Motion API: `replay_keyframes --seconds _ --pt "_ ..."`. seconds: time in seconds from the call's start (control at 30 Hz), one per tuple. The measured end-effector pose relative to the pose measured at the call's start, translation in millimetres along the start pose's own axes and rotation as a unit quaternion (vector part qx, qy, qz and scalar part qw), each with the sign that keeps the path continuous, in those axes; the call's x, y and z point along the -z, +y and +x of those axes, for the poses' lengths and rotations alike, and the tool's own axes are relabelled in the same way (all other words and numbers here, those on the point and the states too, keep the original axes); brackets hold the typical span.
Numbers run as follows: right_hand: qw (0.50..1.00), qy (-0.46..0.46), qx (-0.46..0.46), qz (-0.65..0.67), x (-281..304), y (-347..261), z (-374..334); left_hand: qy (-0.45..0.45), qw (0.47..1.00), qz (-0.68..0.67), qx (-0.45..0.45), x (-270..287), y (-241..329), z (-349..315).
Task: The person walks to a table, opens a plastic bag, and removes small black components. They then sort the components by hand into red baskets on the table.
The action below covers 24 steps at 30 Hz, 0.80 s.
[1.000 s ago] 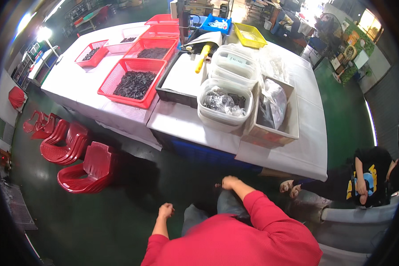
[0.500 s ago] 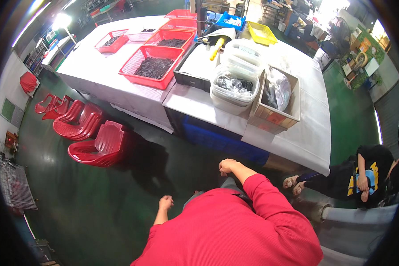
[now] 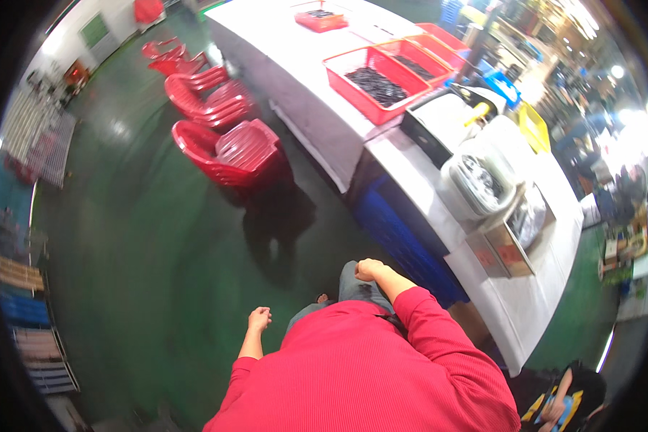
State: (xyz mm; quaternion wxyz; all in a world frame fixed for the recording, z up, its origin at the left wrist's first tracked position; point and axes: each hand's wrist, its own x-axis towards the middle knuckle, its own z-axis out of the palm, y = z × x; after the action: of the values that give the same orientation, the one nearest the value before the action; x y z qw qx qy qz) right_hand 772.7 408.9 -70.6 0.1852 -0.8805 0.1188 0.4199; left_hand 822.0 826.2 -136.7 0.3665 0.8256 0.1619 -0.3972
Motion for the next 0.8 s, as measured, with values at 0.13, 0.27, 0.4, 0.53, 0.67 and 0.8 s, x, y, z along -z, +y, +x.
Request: replay_keyframes --seconds 0.13,0.27,0.4,0.53,0.67,0.8 --pt "0.996 0.012 0.066 -0.056 26 -40 35 0.029 0.996 -0.07 0.043 -2 -27 -6" --pt "0.991 -0.007 0.092 -0.093 56 -68 68 0.028 0.99 -0.094 0.106 -24 -81 9" --pt "0.977 -0.059 0.112 -0.172 83 -78 128 0.027 0.989 -0.039 0.138 -47 -162 41" --pt "0.969 -0.019 0.127 -0.213 172 -105 183 0.05 0.982 -0.09 0.16 -23 -138 93" --pt "0.98 0.07 0.134 -0.13 268 -147 207 0.058 0.982 -0.157 0.093 52 43 111" --pt "0.974 0.07 0.188 -0.107 297 -169 244 0.11 0.974 -0.198 0.008 100 150 156"
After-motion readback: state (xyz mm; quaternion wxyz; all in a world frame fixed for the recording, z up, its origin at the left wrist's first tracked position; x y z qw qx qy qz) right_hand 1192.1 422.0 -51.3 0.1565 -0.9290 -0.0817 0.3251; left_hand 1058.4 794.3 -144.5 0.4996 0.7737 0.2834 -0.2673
